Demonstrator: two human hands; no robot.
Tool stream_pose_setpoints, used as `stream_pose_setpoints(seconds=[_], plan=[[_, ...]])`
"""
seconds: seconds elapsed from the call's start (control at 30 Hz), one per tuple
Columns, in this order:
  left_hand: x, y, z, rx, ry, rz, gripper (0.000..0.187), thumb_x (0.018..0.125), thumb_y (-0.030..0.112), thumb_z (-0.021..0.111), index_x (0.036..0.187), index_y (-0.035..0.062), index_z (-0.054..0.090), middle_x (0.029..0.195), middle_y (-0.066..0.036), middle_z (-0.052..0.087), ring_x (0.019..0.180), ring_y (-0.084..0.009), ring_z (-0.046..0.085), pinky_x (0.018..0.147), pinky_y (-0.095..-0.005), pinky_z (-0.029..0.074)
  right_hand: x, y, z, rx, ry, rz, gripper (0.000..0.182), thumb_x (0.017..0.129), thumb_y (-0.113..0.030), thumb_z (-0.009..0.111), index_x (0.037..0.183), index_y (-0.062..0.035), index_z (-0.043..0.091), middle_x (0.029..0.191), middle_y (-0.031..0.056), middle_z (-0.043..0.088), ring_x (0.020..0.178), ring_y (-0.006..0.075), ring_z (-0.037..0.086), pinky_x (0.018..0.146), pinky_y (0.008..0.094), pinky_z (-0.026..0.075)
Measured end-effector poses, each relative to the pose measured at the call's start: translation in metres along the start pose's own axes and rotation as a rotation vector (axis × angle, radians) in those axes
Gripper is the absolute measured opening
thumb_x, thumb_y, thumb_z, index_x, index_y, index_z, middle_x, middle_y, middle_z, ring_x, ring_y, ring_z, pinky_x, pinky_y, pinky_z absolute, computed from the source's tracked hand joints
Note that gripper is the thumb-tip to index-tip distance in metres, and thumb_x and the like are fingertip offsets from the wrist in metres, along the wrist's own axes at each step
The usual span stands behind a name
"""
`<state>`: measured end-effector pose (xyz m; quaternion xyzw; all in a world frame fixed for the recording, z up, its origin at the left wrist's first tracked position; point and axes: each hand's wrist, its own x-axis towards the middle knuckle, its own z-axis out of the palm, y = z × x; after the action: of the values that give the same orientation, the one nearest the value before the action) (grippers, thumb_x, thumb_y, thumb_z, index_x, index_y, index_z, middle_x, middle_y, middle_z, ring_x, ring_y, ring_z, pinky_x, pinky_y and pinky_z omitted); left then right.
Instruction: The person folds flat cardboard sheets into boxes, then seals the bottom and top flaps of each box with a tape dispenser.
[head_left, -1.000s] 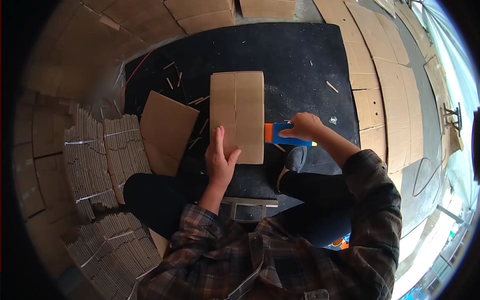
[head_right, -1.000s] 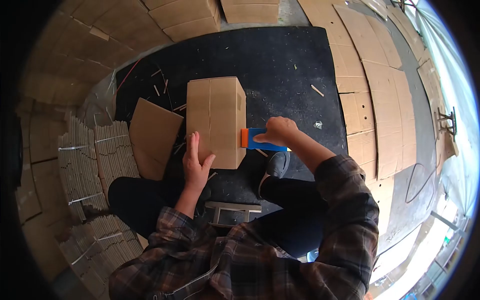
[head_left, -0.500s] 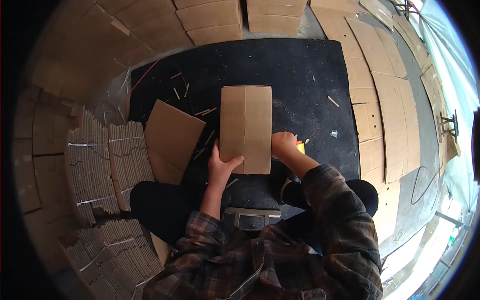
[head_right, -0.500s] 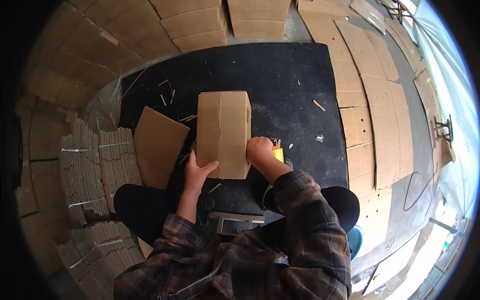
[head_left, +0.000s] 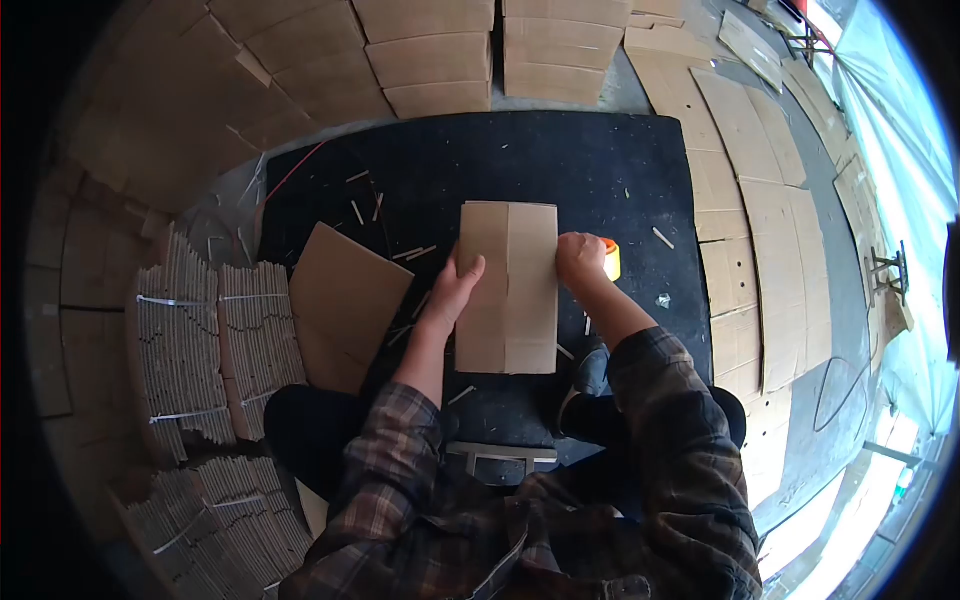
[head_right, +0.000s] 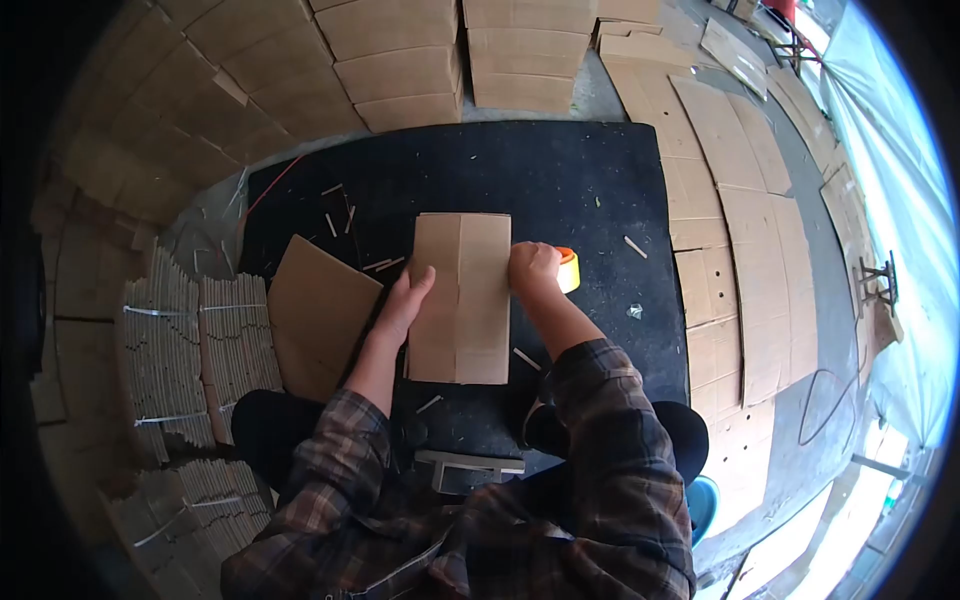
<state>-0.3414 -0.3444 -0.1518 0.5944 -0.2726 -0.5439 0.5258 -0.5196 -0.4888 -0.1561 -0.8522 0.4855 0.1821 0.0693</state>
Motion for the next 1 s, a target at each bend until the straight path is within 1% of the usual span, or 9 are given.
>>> stream_pose_setpoints(seconds=[0.23,0.37,0.43,0.5,0.7,0.77,0.8,0.87,1.0], plan=[[0.0,-0.044,-0.03,-0.079,-0.029,-0.343,0.076,0.091,0.056,0.055,0.144,0.0029,0.038,0.139,-0.01,0.049,0.129,-0.02,0.044,0.106,-0.0301,0.033,0.014,0.011,0.032,0.052,-0.049,0.001,0.021,0.087,-0.025,0.058,0.095,-0.0141,0.074,0.1,0.0074,0.072,0.095,0.0257,0.069,0.075,0.0411,0.054],[-0.056,-0.113,-0.056,-0.053,0.54,-0.108,0.089,0.09,0.068,0.044,0.151,0.0069,0.023,0.154,-0.015,0.029,0.144,-0.0262,0.023,0.114,-0.0412,0.023,0.04,0.047,-0.029,0.268,0.262,0.134,0.032,0.083,-0.039,0.065,0.087,-0.0082,0.071,0.082,0.0109,0.071,0.079,0.0269,0.07,0.068,0.0403,0.054],[-0.12,-0.045,-0.001,-0.342,0.771,-0.488,0.096,0.086,0.075,0.043,0.152,0.0102,0.017,0.158,-0.012,0.015,0.145,-0.0305,0.016,0.108,-0.0644,0.019,0.051,0.044,-0.064,0.245,0.374,0.071,0.036,0.084,-0.043,0.065,0.087,-0.0076,0.069,0.083,0.0117,0.07,0.079,0.0276,0.069,0.068,0.0405,0.054],[-0.158,-0.052,0.024,-0.606,0.505,-0.678,0.099,0.083,0.078,0.041,0.153,0.0137,0.011,0.16,-0.011,0.007,0.147,-0.0327,0.008,0.104,-0.0733,0.013,0.06,0.033,-0.081,0.156,0.478,-0.043,0.038,0.085,-0.045,0.064,0.088,-0.0078,0.066,0.083,0.0118,0.07,0.078,0.0275,0.069,0.069,0.0397,0.054],[-0.162,-0.047,0.061,-0.654,0.368,-0.456,0.088,0.088,0.069,0.046,0.151,0.0151,0.015,0.157,-0.011,0.019,0.145,-0.0292,0.017,0.106,-0.0667,0.024,0.046,0.002,-0.072,-0.123,0.247,-0.353,0.03,0.083,-0.041,0.066,0.081,-0.0113,0.071,0.08,0.008,0.071,0.076,0.0241,0.07,0.065,0.0368,0.053],[-0.158,-0.021,0.053,-0.48,0.464,-0.364,0.08,0.091,0.064,0.048,0.148,0.0135,0.022,0.15,-0.012,0.032,0.136,-0.0273,0.035,0.102,-0.0649,0.033,0.02,0.021,-0.069,-0.034,0.165,-0.293,0.026,0.082,-0.037,0.065,0.079,-0.0114,0.072,0.082,0.008,0.071,0.081,0.0238,0.07,0.068,0.0361,0.053],[-0.153,-0.016,0.043,-0.417,0.527,-0.32,0.071,0.093,0.059,0.049,0.141,0.0087,0.035,0.137,-0.012,0.047,0.123,-0.0246,0.049,0.102,-0.053,0.039,0.002,0.03,-0.074,-0.04,0.11,-0.278,0.027,0.082,-0.037,0.065,0.081,-0.0112,0.073,0.082,0.0081,0.071,0.081,0.0241,0.07,0.068,0.0362,0.053],[-0.131,-0.029,0.016,-0.186,0.608,-0.088,0.065,0.095,0.056,0.047,0.134,0.004,0.044,0.128,-0.012,0.055,0.119,-0.0231,0.053,0.101,-0.0396,0.041,-0.029,0.044,-0.064,-0.036,0.035,-0.252,0.032,0.081,-0.04,0.066,0.091,-0.0103,0.073,0.084,0.012,0.071,0.081,0.0285,0.07,0.071,0.0391,0.054],[-0.091,-0.007,-0.03,0.194,0.58,-0.206,0.056,0.1,0.045,0.042,0.133,0.0001,0.047,0.128,-0.019,0.057,0.12,-0.0287,0.054,0.099,-0.0368,0.042,-0.098,0.045,-0.076,-0.007,-0.168,-0.045,0.037,0.086,-0.043,0.066,0.096,-0.0091,0.074,0.085,0.011,0.072,0.08,0.0262,0.07,0.074,0.0372,0.055]])
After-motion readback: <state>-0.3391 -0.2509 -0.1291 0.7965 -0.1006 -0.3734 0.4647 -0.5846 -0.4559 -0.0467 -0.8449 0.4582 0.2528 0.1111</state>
